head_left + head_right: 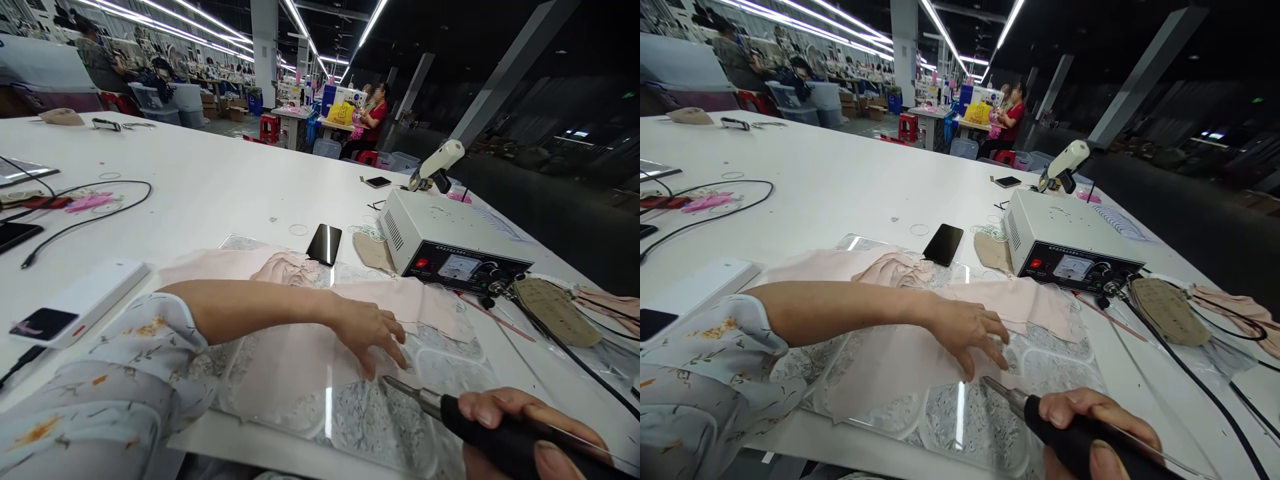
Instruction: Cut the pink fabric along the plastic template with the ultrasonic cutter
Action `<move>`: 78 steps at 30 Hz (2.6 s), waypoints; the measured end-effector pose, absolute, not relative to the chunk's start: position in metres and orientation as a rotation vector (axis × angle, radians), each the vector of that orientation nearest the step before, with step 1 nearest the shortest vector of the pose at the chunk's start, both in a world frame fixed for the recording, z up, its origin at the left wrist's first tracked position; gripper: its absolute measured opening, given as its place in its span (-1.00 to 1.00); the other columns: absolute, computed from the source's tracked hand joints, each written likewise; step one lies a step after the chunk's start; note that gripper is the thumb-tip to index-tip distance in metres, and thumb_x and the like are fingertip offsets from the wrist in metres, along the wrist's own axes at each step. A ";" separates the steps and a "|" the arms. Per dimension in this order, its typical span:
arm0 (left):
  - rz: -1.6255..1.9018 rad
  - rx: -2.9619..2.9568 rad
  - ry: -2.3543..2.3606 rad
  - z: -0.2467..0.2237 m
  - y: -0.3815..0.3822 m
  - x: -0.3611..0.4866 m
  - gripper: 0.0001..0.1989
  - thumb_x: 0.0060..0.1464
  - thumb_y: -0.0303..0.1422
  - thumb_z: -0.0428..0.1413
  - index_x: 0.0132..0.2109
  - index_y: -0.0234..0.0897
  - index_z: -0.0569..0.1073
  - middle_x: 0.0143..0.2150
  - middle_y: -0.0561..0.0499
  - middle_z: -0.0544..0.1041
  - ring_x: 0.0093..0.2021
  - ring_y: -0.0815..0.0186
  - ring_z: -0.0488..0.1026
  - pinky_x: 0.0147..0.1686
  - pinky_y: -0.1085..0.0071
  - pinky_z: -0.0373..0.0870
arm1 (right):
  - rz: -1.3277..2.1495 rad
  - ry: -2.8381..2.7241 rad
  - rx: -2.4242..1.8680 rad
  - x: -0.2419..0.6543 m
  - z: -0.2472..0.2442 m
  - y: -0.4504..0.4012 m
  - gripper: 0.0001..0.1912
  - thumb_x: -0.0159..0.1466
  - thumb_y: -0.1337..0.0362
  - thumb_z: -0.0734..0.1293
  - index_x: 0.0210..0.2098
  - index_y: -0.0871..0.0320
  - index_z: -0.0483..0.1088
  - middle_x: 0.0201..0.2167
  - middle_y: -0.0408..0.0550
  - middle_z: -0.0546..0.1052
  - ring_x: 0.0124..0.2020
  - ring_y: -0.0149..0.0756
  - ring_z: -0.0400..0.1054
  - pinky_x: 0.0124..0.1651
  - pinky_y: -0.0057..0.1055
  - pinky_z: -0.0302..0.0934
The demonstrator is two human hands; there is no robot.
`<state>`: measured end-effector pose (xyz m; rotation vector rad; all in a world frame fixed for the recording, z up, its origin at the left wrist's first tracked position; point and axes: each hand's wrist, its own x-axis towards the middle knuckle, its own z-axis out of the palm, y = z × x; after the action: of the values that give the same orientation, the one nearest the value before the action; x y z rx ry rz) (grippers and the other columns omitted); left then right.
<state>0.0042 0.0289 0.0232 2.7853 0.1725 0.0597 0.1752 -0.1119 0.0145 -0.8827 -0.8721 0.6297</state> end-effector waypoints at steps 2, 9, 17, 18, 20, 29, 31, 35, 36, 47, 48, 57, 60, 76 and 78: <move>0.075 2.853 0.335 0.024 0.009 -0.007 -0.70 0.09 -0.20 0.28 -0.05 -0.20 0.56 -0.10 -0.07 0.52 -0.11 0.23 0.47 -0.15 0.40 0.40 | 0.603 -0.841 -0.873 0.182 0.012 -0.112 -0.88 0.06 0.24 0.32 -0.39 0.11 0.33 -0.48 -0.18 0.33 -0.57 -0.38 0.24 -0.54 -0.32 0.23; 0.050 3.046 0.656 0.013 -0.059 -0.032 -0.69 0.18 -0.22 0.20 -0.06 -0.36 0.48 -0.18 -0.10 0.47 -0.20 0.15 0.42 -0.26 0.30 0.43 | 0.554 -0.791 -0.853 0.186 0.001 -0.111 -0.85 0.03 0.26 0.35 -0.38 0.12 0.34 -0.45 -0.15 0.38 -0.55 -0.37 0.28 -0.48 -0.28 0.29; 0.225 2.881 0.419 0.001 -0.061 -0.041 -0.64 0.32 -0.24 0.03 0.17 -0.27 0.41 0.24 -0.17 0.37 0.23 0.11 0.32 0.28 0.21 0.20 | 0.621 -0.579 -0.890 0.204 0.004 -0.153 -0.84 0.02 0.24 0.34 -0.38 0.11 0.33 -0.50 -0.18 0.33 -0.59 -0.38 0.27 -0.55 -0.31 0.29; 0.234 2.870 0.476 -0.002 -0.059 -0.043 -0.61 0.33 -0.23 0.03 0.20 -0.29 0.39 0.27 -0.20 0.33 0.28 0.07 0.28 0.29 0.15 0.18 | 0.591 -0.550 -0.884 0.204 0.006 -0.152 -0.84 0.00 0.24 0.34 -0.41 0.12 0.33 -0.51 -0.19 0.32 -0.61 -0.40 0.25 -0.57 -0.33 0.27; 0.209 2.862 0.512 -0.006 -0.056 -0.046 -0.58 0.34 -0.22 0.00 0.24 -0.32 0.36 0.30 -0.24 0.29 0.32 0.01 0.21 0.29 0.07 0.19 | 0.545 -0.535 -0.864 0.202 0.006 -0.145 -0.85 -0.03 0.25 0.33 -0.45 0.13 0.32 -0.52 -0.19 0.32 -0.64 -0.42 0.22 -0.60 -0.35 0.23; 0.108 2.850 0.390 0.000 -0.047 -0.046 -0.54 0.35 -0.18 -0.02 0.27 -0.28 0.32 0.32 -0.22 0.26 0.33 0.07 0.19 0.30 0.09 0.15 | 0.541 -0.493 -0.763 0.202 -0.011 -0.129 -0.87 0.00 0.25 0.31 -0.44 0.14 0.33 -0.50 -0.17 0.34 -0.63 -0.42 0.25 -0.60 -0.40 0.18; 0.085 2.851 0.385 0.001 -0.045 -0.046 -0.54 0.35 -0.17 -0.04 0.28 -0.28 0.32 0.33 -0.22 0.26 0.34 0.07 0.19 0.31 0.09 0.14 | 0.569 -0.470 -0.748 0.201 -0.012 -0.126 -0.87 0.01 0.25 0.32 -0.43 0.15 0.35 -0.49 -0.16 0.37 -0.63 -0.43 0.26 -0.59 -0.40 0.20; 0.070 2.852 0.376 0.002 -0.043 -0.047 -0.55 0.36 -0.17 -0.06 0.27 -0.27 0.32 0.34 -0.19 0.25 0.34 0.07 0.19 0.31 0.08 0.15 | 0.592 -0.437 -0.714 0.199 -0.010 -0.120 -0.86 0.00 0.25 0.34 -0.43 0.15 0.38 -0.48 -0.15 0.41 -0.64 -0.44 0.26 -0.60 -0.42 0.21; 0.069 2.853 0.374 0.003 -0.042 -0.047 -0.56 0.36 -0.17 -0.07 0.27 -0.26 0.32 0.34 -0.19 0.25 0.34 0.07 0.19 0.31 0.08 0.16 | 0.595 -0.437 -0.706 0.198 -0.009 -0.119 -0.86 0.00 0.25 0.35 -0.43 0.14 0.38 -0.49 -0.15 0.41 -0.64 -0.44 0.26 -0.60 -0.42 0.21; 0.201 2.863 0.310 0.013 -0.029 -0.031 -0.68 0.33 -0.40 -0.04 0.18 -0.30 0.35 0.24 -0.19 0.38 0.17 0.10 0.41 0.15 0.20 0.38 | 0.589 -0.477 -0.686 0.183 -0.007 -0.098 -0.89 0.08 0.23 0.35 -0.39 0.11 0.40 -0.45 -0.15 0.40 -0.60 -0.43 0.28 -0.53 -0.38 0.27; 0.214 2.857 0.309 0.012 -0.027 -0.029 -0.70 0.32 -0.41 -0.05 0.15 -0.29 0.37 0.25 -0.18 0.37 0.16 0.11 0.42 0.14 0.22 0.38 | 0.596 -0.490 -0.686 0.182 -0.007 -0.098 -0.88 0.08 0.22 0.35 -0.39 0.11 0.40 -0.44 -0.15 0.40 -0.60 -0.43 0.28 -0.53 -0.37 0.27; 0.158 2.839 0.210 0.013 -0.015 -0.013 -0.78 0.11 -0.55 0.00 -0.09 -0.28 0.35 0.24 -0.09 0.39 0.08 0.17 0.43 0.08 0.25 0.37 | 0.617 -0.617 -0.671 0.181 -0.011 -0.099 -0.90 0.15 0.24 0.31 -0.33 0.10 0.39 -0.43 -0.14 0.41 -0.61 -0.43 0.28 -0.55 -0.38 0.26; 0.173 2.854 0.192 0.013 -0.016 -0.011 -0.81 0.13 -0.54 -0.01 -0.10 -0.29 0.34 0.19 -0.08 0.43 0.05 0.18 0.43 0.07 0.27 0.37 | 0.622 -0.646 -0.671 0.181 -0.010 -0.101 -0.91 0.15 0.26 0.30 -0.33 0.10 0.39 -0.45 -0.14 0.39 -0.60 -0.42 0.29 -0.54 -0.38 0.26; 0.148 2.949 0.240 0.006 -0.021 -0.015 -0.84 0.21 -0.49 0.01 -0.06 -0.33 0.34 0.27 -0.15 0.35 0.10 0.12 0.41 0.06 0.25 0.35 | 0.614 -0.678 -0.707 0.184 -0.007 -0.108 -0.92 0.16 0.28 0.30 -0.33 0.10 0.40 -0.48 -0.13 0.39 -0.59 -0.41 0.29 -0.53 -0.37 0.28; 0.162 2.951 0.239 0.005 -0.022 -0.015 -0.83 0.21 -0.48 0.01 -0.05 -0.33 0.34 0.26 -0.15 0.36 0.10 0.12 0.42 0.06 0.25 0.35 | 0.603 -0.674 -0.711 0.184 -0.006 -0.108 -0.92 0.16 0.27 0.30 -0.33 0.11 0.40 -0.48 -0.14 0.39 -0.60 -0.41 0.29 -0.53 -0.36 0.29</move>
<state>-0.0155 -0.0216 0.0055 2.9505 0.2395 0.1617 0.1845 -0.1076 -0.0056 -0.7105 -0.6742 0.6033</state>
